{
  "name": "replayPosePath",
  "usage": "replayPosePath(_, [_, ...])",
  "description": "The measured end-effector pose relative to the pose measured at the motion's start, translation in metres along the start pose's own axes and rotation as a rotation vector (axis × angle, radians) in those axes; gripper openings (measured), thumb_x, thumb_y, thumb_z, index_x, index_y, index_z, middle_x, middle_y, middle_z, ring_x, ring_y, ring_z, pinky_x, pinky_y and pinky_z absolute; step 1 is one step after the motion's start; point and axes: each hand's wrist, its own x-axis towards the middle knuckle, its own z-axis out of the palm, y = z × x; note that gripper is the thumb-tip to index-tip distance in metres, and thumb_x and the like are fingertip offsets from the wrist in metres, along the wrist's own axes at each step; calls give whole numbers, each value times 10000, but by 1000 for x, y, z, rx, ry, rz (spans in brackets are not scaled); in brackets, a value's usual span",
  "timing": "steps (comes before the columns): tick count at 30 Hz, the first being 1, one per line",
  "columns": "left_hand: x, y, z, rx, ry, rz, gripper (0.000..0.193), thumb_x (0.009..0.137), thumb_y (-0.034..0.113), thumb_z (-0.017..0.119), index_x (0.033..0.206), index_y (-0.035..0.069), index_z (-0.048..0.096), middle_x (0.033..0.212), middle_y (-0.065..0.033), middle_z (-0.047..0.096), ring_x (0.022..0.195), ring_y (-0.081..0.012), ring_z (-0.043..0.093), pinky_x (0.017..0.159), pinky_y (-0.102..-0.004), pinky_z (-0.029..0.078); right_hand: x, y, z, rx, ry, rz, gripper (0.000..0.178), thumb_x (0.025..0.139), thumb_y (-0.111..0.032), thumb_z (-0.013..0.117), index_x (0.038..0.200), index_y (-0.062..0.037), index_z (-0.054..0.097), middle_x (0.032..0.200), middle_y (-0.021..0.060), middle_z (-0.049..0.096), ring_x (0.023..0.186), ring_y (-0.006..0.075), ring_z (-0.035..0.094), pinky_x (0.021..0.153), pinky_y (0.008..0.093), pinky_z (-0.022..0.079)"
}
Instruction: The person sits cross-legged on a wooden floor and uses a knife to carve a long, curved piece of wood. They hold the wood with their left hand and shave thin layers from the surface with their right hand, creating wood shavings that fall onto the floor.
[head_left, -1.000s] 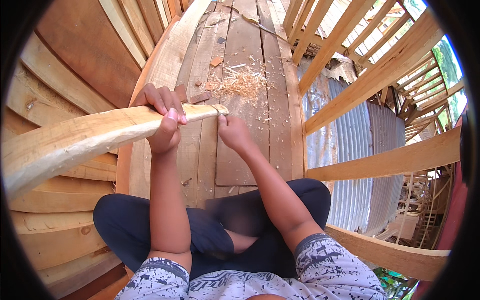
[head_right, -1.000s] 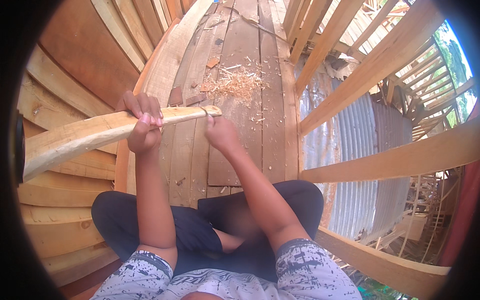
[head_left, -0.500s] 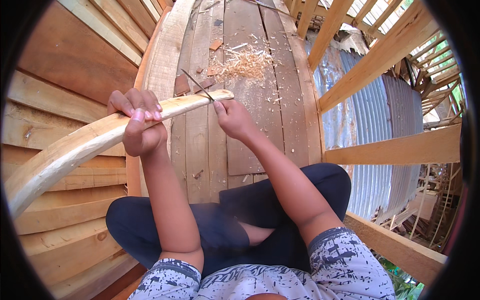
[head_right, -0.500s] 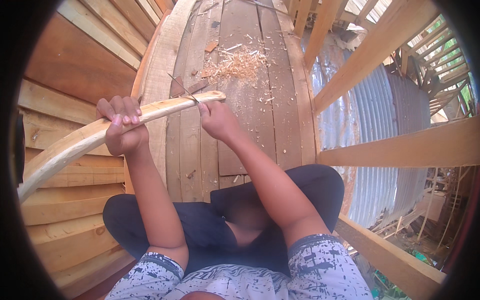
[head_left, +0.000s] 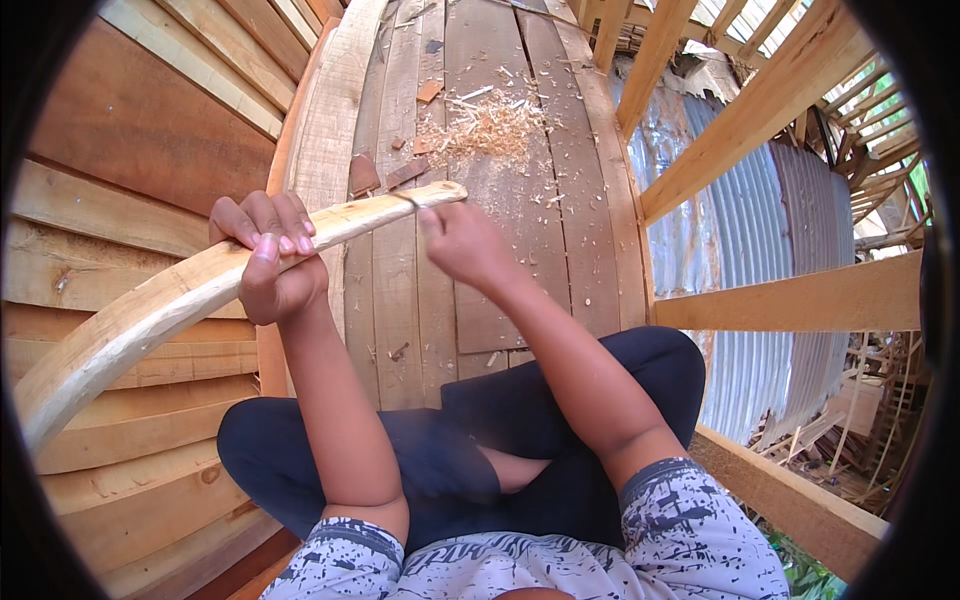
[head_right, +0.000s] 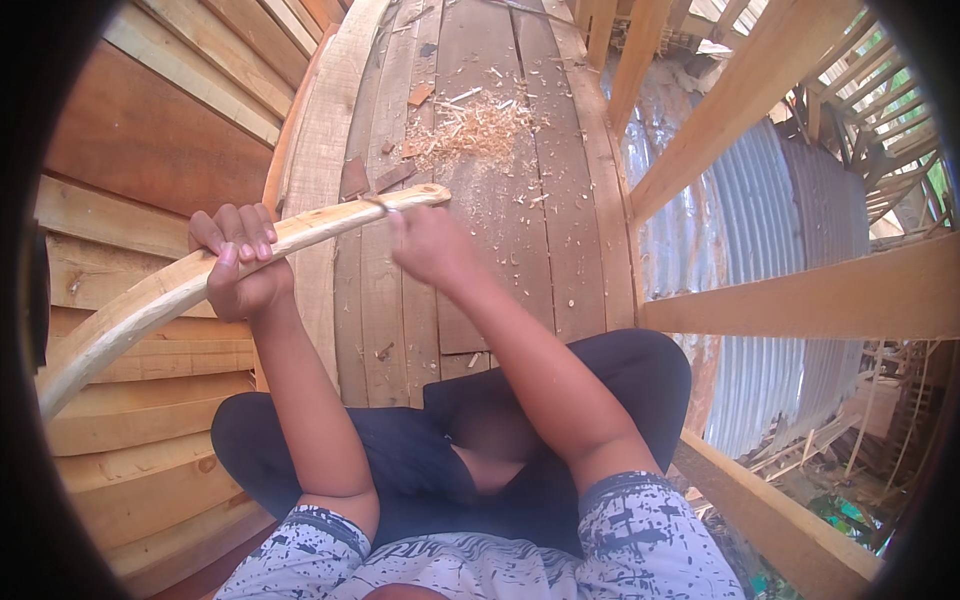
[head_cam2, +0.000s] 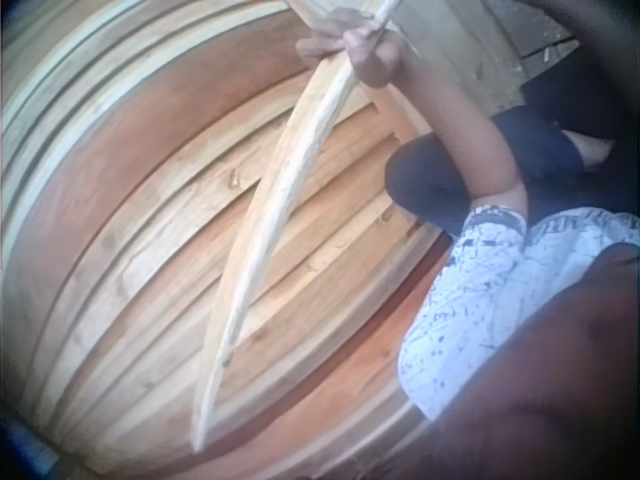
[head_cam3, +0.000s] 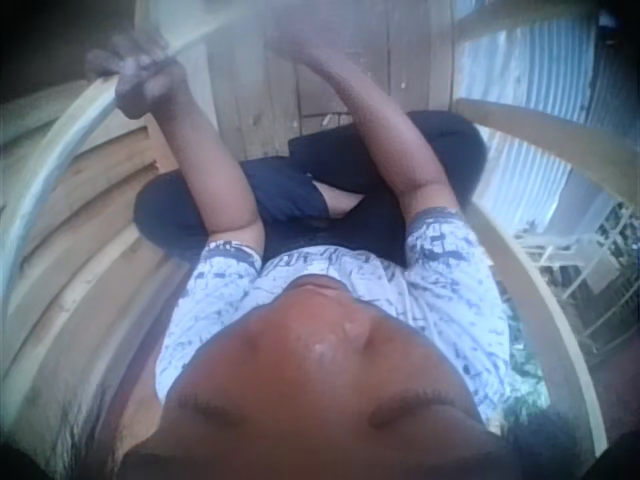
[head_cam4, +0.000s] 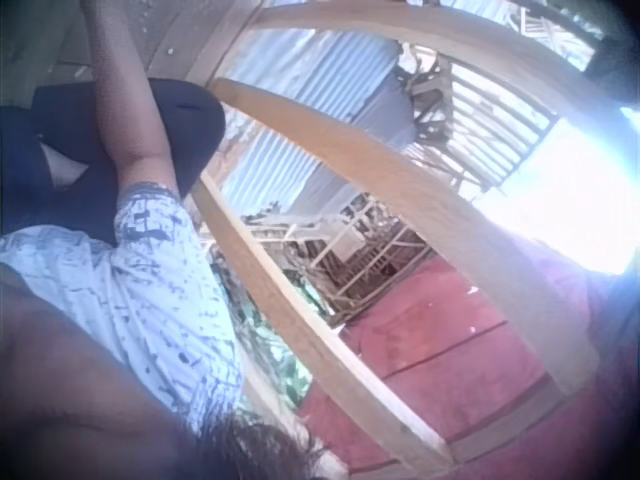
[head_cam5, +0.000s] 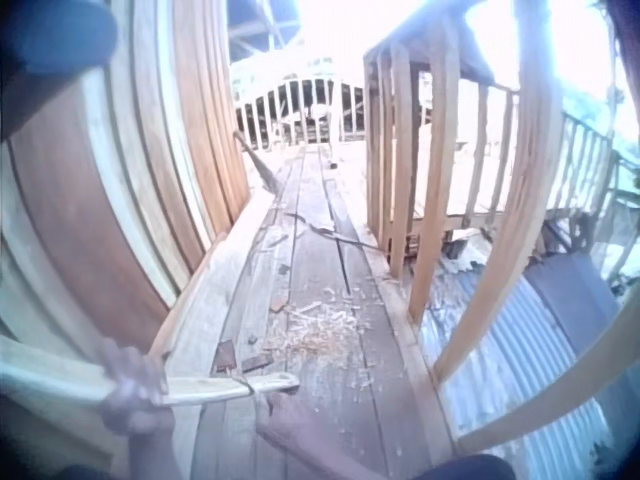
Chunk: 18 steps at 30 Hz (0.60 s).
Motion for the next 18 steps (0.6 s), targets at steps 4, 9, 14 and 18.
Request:
replayPosePath(4, [3,3,2,-9,57,15,195,721,132,595,708,164,403,560,17,444,489,-99,440,581,-262,381,-10,-16,-7,-6,-75,50,454,995,-322,441,879,46,681,890,285,681,863,443,659,827,531,508])
replayPosePath(9, [2,-2,-7,-47,76,15,189,713,134,603,723,158,416,562,13,457,493,-97,440,584,-263,383,7,6,-4,-38,-95,198,456,997,-332,436,900,35,689,911,273,687,881,434,662,842,531,503])
replayPosePath(14, [2,-1,-3,-57,35,2,179,717,132,599,725,152,421,571,5,464,508,-101,451,603,-263,390,8,5,-1,6,-48,152,459,1004,-329,440,882,47,674,871,295,671,852,447,657,813,523,502])
replayPosePath(18, [2,2,-5,-59,26,-2,179,711,113,604,723,153,429,585,-5,474,517,-106,460,628,-264,406,20,28,4,14,-56,142,468,1007,-322,443,828,61,644,776,281,638,763,425,634,740,509,484])
